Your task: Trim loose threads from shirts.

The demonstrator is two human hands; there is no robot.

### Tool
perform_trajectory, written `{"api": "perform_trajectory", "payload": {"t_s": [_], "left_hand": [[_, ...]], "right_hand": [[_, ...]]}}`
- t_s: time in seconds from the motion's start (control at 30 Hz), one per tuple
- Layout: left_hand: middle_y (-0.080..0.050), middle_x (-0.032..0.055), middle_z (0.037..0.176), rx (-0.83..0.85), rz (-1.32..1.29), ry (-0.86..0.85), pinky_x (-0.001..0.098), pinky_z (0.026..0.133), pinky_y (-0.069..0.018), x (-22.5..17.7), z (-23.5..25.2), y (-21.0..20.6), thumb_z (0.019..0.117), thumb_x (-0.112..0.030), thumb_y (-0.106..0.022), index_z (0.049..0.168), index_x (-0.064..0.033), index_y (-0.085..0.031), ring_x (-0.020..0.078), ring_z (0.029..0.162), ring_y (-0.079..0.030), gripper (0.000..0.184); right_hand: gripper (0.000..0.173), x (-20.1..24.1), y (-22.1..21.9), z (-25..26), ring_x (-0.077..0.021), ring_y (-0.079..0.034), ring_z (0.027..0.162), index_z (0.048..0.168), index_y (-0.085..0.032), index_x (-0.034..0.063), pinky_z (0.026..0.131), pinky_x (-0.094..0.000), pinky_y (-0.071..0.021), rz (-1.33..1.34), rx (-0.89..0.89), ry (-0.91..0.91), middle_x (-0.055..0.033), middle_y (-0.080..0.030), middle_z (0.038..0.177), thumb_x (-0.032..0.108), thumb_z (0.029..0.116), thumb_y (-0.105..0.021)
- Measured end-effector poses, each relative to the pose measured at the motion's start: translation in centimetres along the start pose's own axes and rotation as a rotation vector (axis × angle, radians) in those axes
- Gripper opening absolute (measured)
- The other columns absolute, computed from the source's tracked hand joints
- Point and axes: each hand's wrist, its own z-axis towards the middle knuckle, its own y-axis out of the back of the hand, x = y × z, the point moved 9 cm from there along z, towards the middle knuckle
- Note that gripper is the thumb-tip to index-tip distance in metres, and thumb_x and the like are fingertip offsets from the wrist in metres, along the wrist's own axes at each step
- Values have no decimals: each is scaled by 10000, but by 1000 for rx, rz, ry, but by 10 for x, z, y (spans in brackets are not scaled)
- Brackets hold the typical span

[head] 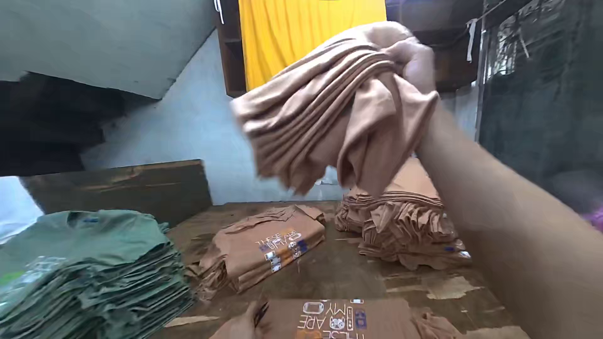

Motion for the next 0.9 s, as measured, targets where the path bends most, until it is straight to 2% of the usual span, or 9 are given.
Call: {"api": "perform_trajectory", "payload": {"t_s": [0.03,0.1,0.2,0.3,0.4,0.53,0.63,0.8,0.9], "left_hand": [[-757,190,1040,-18,-27,-8,670,849,-544,1,1,-1,923,-296,-598,1345,-197,-644,425,1003,-723,436],[-752,199,1035,-40,-92,-22,659,860,-542,3,1,-7,905,-233,-605,1306,-156,-654,422,1011,-719,411],[-741,214,1005,-70,-168,-53,636,818,-551,5,1,-10,887,-125,-577,1260,-94,-660,419,975,-721,384],[-740,193,992,-72,-174,-49,613,800,-562,9,1,-13,885,-94,-574,1241,-110,-660,400,964,-724,367],[-740,165,996,-111,-178,-59,597,806,-566,8,1,-10,891,-78,-563,1217,-113,-665,372,963,-724,343],[-712,164,1158,-75,-168,-53,592,918,-544,-2,-9,6,954,-110,-556,1291,-107,-649,357,1090,-690,349],[-693,178,1208,-49,-92,-70,586,980,-515,-15,-21,16,946,-119,-578,1319,-101,-634,376,1151,-661,377],[-671,169,1228,0,-17,-20,558,1018,-487,-29,-50,20,932,-140,-597,1315,-121,-633,365,1192,-626,385],[-674,160,1191,-68,-146,-49,527,995,-510,-33,-79,30,906,-47,-591,1273,-87,-668,339,1148,-642,377]], "right_hand": [[187,13,14,-23,-85,-602,657,868,-615,56,612,-275,-523,1,-238,-120,-5,-622,734,111,995,-490],[122,28,47,-71,-113,-654,778,1109,-580,82,722,-314,-578,-157,-525,-341,-25,-645,868,118,1007,-523],[561,5,124,-165,-231,-650,1111,1490,-471,59,934,-436,-562,-586,-720,-637,-152,-638,1278,186,971,-643],[545,2,144,-282,-391,-576,1202,1457,-420,-94,992,-568,-477,-886,-803,-1049,-301,-543,1369,175,1012,-581],[426,8,128,-355,-426,-613,1153,1385,-530,-55,949,-608,-502,-994,-593,-1049,-299,-595,1308,77,988,-609],[226,33,40,-422,-207,-688,1093,1214,-704,64,953,-457,-555,-854,-200,-1079,-92,-719,1214,101,999,-644],[222,56,-23,-466,-128,-702,1037,1131,-745,134,890,-357,-596,-737,51,-999,3,-739,1139,226,982,-609],[260,91,-112,-511,-192,-664,1169,1140,-771,144,995,-427,-559,-727,364,-855,-42,-722,1217,282,990,-610],[282,105,-157,-527,-235,-672,1150,1189,-759,149,976,-476,-547,-715,458,-797,-67,-726,1216,318,1001,-633]]}}
